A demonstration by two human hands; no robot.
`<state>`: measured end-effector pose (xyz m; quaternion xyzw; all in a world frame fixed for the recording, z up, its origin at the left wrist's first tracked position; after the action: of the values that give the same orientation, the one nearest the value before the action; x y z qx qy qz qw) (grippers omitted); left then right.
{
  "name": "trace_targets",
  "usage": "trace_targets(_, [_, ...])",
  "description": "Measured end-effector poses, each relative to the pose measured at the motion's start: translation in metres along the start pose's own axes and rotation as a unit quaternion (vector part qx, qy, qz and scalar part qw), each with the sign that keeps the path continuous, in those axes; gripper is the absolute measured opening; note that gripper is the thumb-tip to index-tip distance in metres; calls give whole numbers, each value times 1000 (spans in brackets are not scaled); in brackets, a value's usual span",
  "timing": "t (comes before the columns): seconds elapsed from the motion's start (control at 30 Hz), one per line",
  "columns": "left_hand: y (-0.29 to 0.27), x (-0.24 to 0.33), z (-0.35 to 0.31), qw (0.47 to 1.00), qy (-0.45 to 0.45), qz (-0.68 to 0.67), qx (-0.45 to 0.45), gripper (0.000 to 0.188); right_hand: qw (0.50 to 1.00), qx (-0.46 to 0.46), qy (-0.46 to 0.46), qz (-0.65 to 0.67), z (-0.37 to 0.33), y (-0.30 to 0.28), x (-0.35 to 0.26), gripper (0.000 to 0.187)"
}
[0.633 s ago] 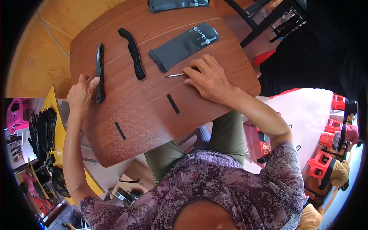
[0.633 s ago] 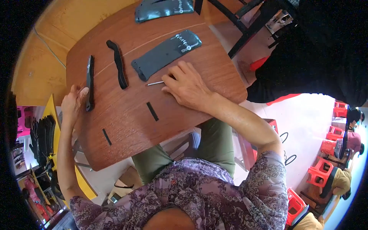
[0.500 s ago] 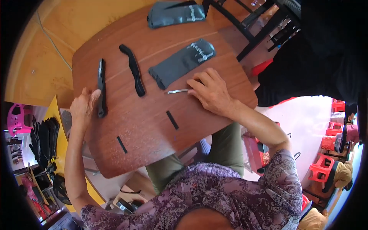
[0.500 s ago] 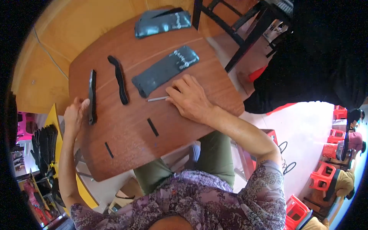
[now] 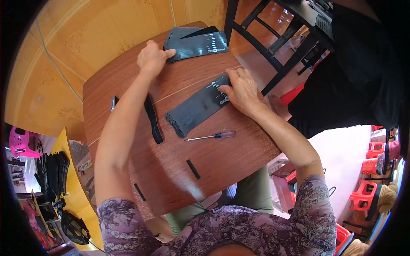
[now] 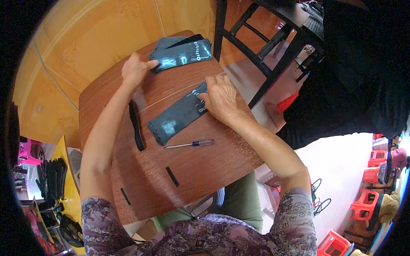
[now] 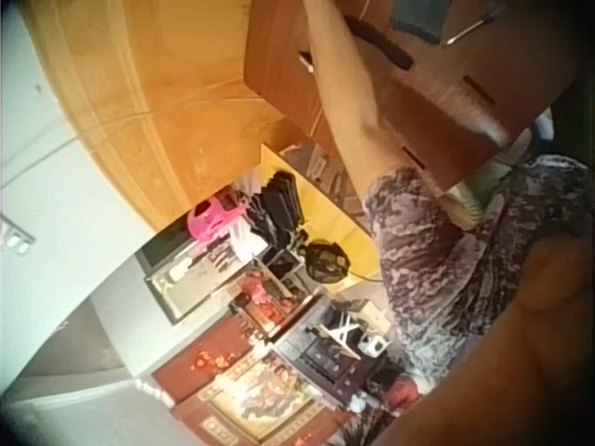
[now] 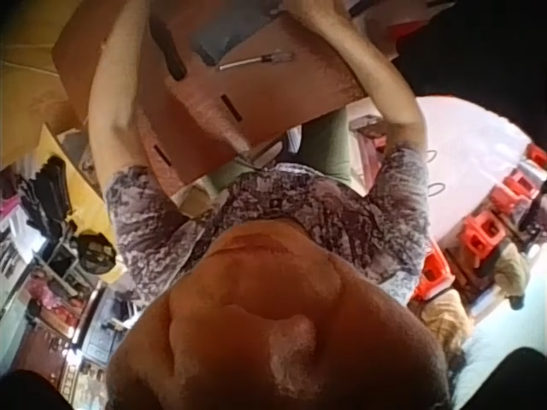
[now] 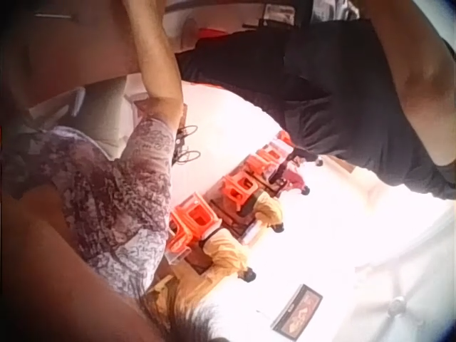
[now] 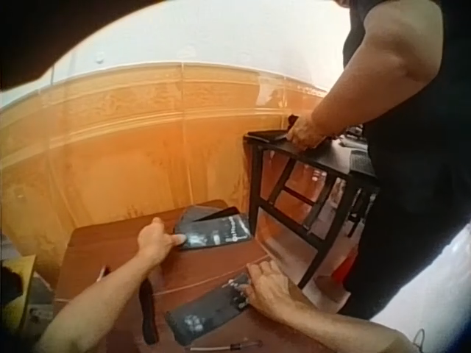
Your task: Inspecting and organizing black textile garment straps with labels at a workbench.
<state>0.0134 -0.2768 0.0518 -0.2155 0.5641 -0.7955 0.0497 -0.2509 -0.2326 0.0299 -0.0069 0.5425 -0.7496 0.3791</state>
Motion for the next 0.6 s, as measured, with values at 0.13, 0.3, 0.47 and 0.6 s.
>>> trace_targets(0.13, [24,26,16,1000,-18,11,17,60,996,-33,40,75,4,2,13,42])
trace_targets(0.3, [32,17,20,998,-29,-23,54,56,987,-40,66,138,8,4,21,35])
trace_targets(0.47, [27,14,12,993,-29,-108,43,42,985,-34,80,150,6,0,27,29])
trace_targets(0.6, [34,0,13,955,10,-296,29,26,970,-57,125,201,5,4,30,24])
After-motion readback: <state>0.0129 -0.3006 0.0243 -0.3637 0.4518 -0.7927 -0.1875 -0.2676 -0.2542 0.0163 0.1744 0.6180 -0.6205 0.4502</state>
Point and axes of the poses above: each hand's wrist, its own z-axis towards the middle knuckle, its own y-axis out of the palm, x = y × z, the point moved 7 cm from there along z, towards the middle knuckle, and after that the axes turned 5 degrees about z, right-handed, at the moved point
